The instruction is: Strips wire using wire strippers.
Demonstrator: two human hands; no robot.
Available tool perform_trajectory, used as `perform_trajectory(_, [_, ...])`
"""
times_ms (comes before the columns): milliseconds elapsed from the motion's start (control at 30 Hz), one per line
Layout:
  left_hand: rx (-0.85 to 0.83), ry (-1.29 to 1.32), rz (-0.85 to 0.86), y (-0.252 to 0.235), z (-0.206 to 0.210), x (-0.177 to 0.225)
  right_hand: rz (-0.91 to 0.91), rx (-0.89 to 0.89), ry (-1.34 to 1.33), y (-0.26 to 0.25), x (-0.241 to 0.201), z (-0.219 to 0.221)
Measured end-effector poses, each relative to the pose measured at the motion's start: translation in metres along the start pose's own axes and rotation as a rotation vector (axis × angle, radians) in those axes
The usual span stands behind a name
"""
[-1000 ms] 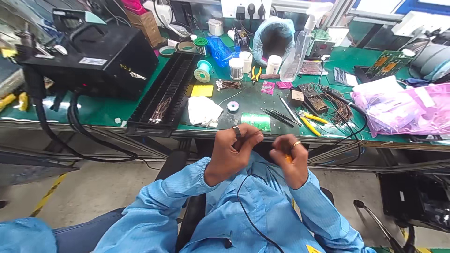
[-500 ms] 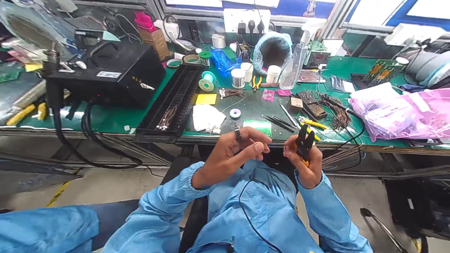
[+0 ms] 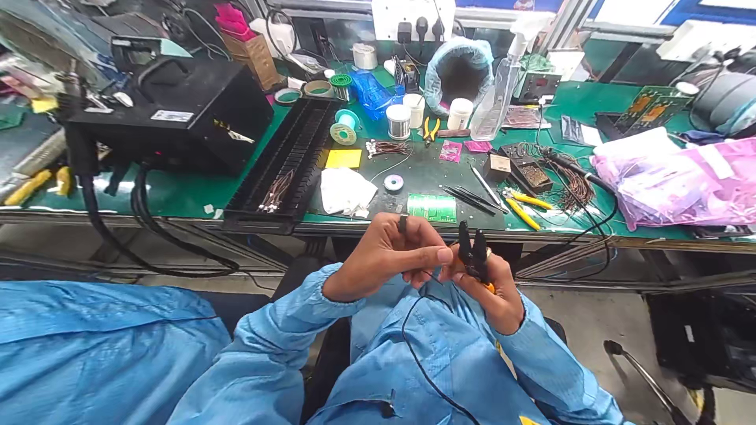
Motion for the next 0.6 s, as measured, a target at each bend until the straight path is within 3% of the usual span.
perform_trajectory(600, [0.04,-0.028,0.008,0.0006,0.0012,-0.0055,0.055,0.011,0.19,0.0046,0.0017,0.006])
Point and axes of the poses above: each hand's wrist, its own y-axis away from the middle knuckle, its own z-axis out of the palm, x = y × z, the point moved 5 cm from there along -y, towards the middle knuckle, and after that the axes turned 11 degrees about -y, right-handed, at the moved point
